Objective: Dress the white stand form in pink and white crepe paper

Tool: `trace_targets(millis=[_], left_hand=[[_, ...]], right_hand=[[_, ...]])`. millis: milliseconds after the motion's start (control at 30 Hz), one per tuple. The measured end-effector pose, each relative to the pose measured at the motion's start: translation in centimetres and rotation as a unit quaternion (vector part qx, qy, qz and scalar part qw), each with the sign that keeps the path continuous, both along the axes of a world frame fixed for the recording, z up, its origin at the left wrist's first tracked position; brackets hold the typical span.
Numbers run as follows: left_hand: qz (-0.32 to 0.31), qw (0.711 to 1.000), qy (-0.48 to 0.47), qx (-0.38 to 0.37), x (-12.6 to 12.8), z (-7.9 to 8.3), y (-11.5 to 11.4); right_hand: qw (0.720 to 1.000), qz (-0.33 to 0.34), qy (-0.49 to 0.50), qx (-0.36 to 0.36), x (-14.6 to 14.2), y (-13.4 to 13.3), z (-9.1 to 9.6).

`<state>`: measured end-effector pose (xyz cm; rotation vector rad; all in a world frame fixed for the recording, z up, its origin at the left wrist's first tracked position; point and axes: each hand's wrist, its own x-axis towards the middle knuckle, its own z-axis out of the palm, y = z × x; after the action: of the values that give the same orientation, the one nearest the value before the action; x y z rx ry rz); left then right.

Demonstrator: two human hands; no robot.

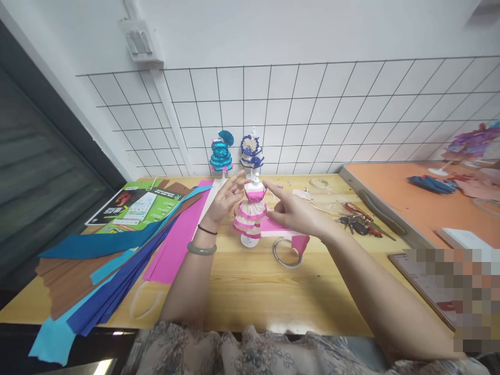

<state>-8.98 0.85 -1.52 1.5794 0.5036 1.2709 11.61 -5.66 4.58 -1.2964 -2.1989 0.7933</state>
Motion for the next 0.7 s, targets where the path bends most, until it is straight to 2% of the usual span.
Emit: trace_targets(millis=[167, 367, 467, 567, 700], left_hand=[[0.016, 0.999, -0.022, -0.02, -0.3, -0.2, -1.3], [0.09, 0.995, 0.03, -0.022, -1.0, -1.2, -3.4], [0.107, 0.993, 0.046, -0.025, -1.0, -1.7, -4.3], [0.118, 0.991, 0.061, -0.03, -0.8, -2.3, -4.8], [0.133, 0.986, 0.095, -0.019, 0.0, -2.6, -5.0]], right_hand=[[0.997, 0.013, 0.069, -0.038, 0.3, -0.1, -0.5], [0.972, 0.044, 0.192, -0.124, 0.7, -0.1, -1.0], [0.938, 0.053, 0.289, -0.186, 0.8, 0.1, -1.0], [0.884, 0.043, 0.389, -0.254, 0.8, 0.5, -1.1], [0.824, 0.048, 0.457, -0.331, 0.9, 1.1, -1.0]])
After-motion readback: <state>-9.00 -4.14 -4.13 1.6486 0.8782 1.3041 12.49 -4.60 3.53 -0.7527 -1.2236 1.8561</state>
